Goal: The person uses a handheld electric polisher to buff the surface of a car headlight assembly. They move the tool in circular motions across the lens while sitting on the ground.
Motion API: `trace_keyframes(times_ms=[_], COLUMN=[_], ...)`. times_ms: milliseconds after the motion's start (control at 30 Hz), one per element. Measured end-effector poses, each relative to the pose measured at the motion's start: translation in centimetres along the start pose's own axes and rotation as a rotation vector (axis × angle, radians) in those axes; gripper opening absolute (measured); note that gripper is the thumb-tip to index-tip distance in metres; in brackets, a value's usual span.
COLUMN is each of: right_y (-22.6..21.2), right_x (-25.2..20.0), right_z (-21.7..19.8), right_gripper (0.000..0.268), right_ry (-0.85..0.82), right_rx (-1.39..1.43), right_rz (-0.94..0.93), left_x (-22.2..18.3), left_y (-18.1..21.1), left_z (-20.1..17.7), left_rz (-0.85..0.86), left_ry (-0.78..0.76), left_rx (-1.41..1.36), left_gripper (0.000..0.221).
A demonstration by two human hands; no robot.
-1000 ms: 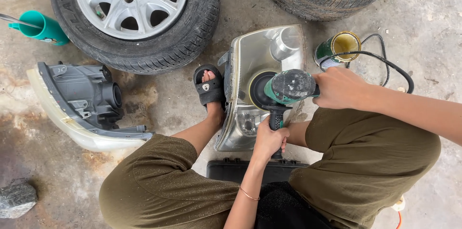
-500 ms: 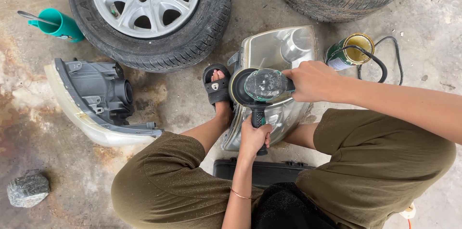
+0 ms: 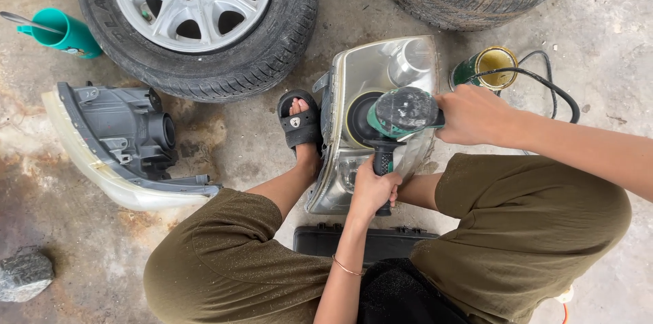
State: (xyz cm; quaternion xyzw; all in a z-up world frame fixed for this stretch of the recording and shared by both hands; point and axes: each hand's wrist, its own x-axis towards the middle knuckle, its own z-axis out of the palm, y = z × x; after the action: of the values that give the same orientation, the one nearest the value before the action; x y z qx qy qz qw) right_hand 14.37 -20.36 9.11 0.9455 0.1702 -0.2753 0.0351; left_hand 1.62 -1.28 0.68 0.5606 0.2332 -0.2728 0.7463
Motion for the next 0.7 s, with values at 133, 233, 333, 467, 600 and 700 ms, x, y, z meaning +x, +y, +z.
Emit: trace_keyframes(times_ms=[133,233,333,467,600,700], right_y=[1.4,1.3,0.5,-0.3,-0.8,-0.1], right_x=[-1.1,-1.6,-1.6,-1.0,-0.8,-0.3], right_z=[1.5,2.0,1.7,0.9,-0.4,-0.3], right_gripper=[0.022,0.027,0.027,0.026,0.027,0.027], right_ry=[-0.032,-0.021,-0.047,-0.046,-0.051,-0.035], right_rx=[0.041,0.057,0.059,0.059,0.038,0.015], right_rz=[0.026,0.002,-0.016,-0.04,-0.031,-0.009], left_x=[-0.1,-0.9,-1.8,-1.7,-0.7,-0.5], left_y=[-2.0,-2.4,-1.7,-1.1,-1.4,-0.2], left_z=[1.0,1.0,0.6,-0.1,-0.4,-0.1], left_rz=[-0.025,-0.037,-0.058,-0.036,-0.012,0.003], left_ry=[-0.016,-0.013,-0.004,0.014,0.018,0.006], left_rx=[0.011,0.011,-0.005,0.001,-0.003,0.0], left_gripper=[0.014,0.014,0.013,0.013,0.013,0.013])
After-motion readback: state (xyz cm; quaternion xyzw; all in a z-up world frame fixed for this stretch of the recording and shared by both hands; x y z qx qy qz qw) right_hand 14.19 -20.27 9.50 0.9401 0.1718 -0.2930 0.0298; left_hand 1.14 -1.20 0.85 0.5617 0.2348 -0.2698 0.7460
